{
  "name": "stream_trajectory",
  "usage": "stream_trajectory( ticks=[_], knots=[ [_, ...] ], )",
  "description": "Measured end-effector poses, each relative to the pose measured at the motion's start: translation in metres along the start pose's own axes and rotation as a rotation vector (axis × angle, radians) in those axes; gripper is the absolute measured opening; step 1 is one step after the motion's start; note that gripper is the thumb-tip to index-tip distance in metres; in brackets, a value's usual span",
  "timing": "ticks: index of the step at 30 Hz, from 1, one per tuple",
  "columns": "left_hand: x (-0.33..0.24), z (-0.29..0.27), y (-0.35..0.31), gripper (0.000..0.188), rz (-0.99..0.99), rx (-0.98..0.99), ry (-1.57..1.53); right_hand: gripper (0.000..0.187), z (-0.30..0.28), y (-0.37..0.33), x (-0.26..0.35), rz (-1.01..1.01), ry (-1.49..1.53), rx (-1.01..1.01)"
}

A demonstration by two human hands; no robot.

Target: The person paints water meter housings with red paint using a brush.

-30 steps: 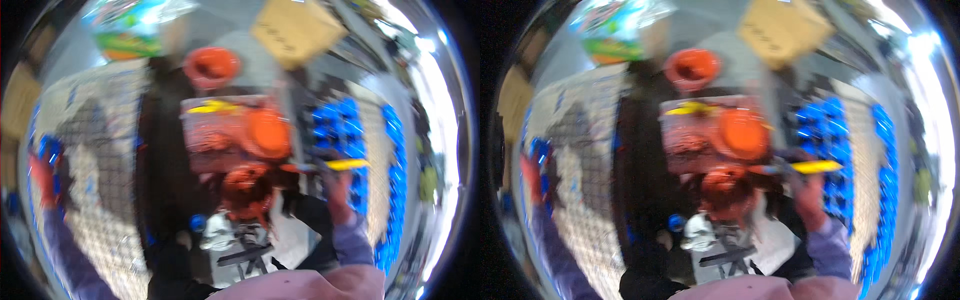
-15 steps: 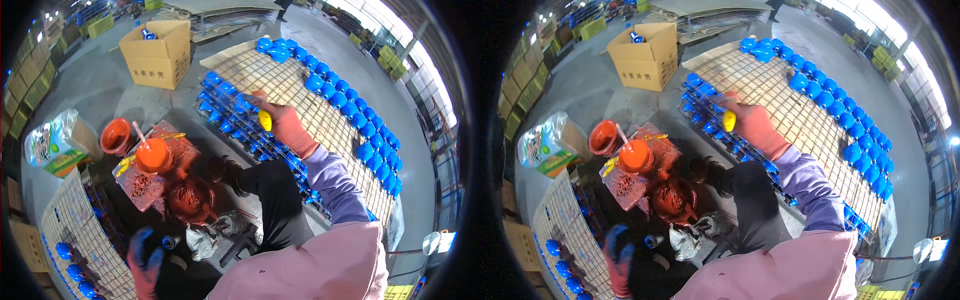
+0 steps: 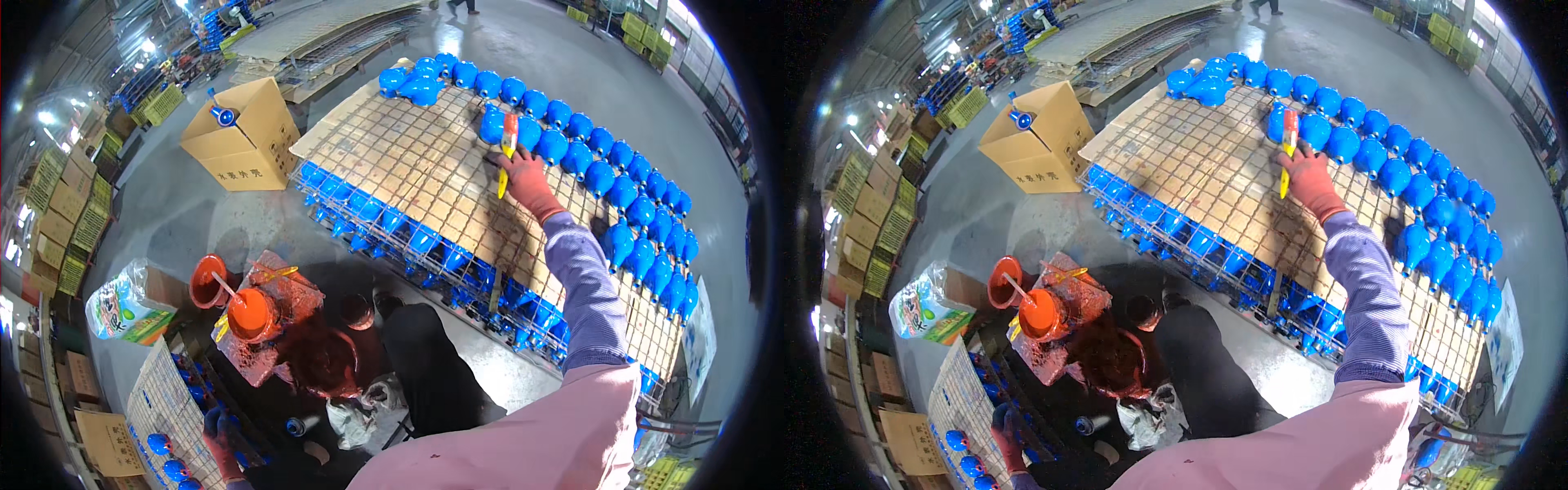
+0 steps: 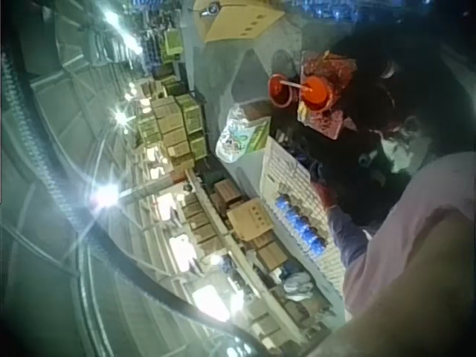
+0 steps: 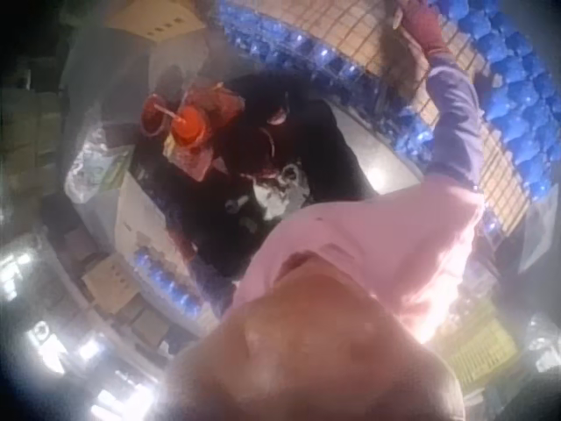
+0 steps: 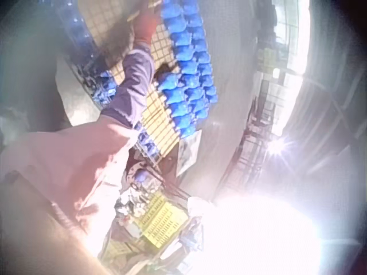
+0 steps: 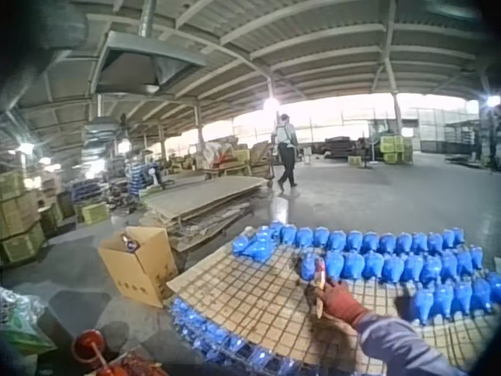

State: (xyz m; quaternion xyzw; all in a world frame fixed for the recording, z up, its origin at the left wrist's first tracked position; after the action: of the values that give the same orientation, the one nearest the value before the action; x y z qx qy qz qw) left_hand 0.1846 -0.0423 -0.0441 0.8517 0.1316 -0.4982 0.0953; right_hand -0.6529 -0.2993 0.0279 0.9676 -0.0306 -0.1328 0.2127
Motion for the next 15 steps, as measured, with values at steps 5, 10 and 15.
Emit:
stream_trajectory(
  ticks=[5, 10, 15],
  knots=[
    [-0.001, 0.006, -0.013, 0.017, -0.066, 0.012, 0.063, 0.054, 0.042, 0.024, -0.039, -0.004, 0.087, -0.020],
    [-0.001, -0.004, -0.026, 0.018, -0.123, -0.070, 0.206, 0.059, 0.075, 0.036, -0.050, -0.091, 0.281, -0.052],
    [0.010, -0.006, -0.024, 0.025, -0.156, -0.066, 0.273, 0.057, 0.122, 0.047, -0.059, -0.121, 0.211, 0.081]
  ],
)
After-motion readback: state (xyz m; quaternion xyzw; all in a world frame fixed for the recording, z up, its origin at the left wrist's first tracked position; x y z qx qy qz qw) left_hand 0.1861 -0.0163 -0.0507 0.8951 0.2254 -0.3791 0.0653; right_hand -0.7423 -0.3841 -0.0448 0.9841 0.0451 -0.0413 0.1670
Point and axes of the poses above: each hand's wrist, its own y-axis towards the middle knuckle, its own z-axis out of the palm, x = y × z, the point moved 10 cm from there along y, towards the middle knuckle, and after that the axes turned 3 degrees about z, right-handed, at the moved point
